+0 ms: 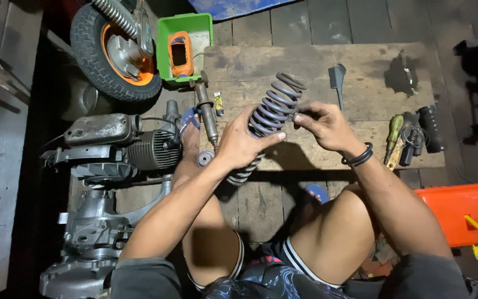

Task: The person sits on the floor and repeatedly compresses and rotates a metal coil spring with both hands, examining its condition. The spring is handled continuously without being installed or modified.

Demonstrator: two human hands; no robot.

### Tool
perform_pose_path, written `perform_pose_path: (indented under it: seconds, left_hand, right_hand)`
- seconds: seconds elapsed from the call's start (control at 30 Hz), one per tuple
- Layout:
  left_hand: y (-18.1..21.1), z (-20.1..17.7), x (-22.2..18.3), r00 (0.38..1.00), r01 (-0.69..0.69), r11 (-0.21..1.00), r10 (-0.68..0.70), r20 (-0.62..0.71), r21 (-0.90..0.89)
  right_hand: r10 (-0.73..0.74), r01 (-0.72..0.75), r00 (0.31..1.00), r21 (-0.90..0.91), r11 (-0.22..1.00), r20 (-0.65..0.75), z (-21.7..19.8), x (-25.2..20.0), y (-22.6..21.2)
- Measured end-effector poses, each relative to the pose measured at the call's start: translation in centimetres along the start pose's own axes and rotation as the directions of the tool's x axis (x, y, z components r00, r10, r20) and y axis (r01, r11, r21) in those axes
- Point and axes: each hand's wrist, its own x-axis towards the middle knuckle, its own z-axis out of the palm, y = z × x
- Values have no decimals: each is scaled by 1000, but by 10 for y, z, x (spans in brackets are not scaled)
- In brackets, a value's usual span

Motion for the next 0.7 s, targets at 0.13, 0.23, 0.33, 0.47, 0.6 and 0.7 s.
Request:
perform_pose_path:
  seconds: [0.13,0.23,0.33,0.47,0.6,0.7]
  left_hand:
    - [1,-2,-6,999,-38,999,38,19,-18]
    - [1,0,-12,994,-87,996,87,72,-11]
    - [7,-3,-13,987,-115,993,118,106,-37]
    - [-7,-2,-9,992,-60,998,61,107,-20]
    - [-4,-6,-19,989,-47,998,40,140,47]
    - [5,0,-26,981,-84,996,82,176,4]
  right_hand:
    - [-36,38,999,-85,996,24,-6,-2,-1]
    - [-53,58,998,-190,980,30,-15,-8,18]
    - [-53,58,998,-255,965,25,-27,-14,34]
    - [-65,83,995,-276,957,72,-14,-22,-21]
    - [-93,128,990,-378,917,110,-11,-28,-33]
    - [-127,166,985,-468,868,115,-19,-26,-1]
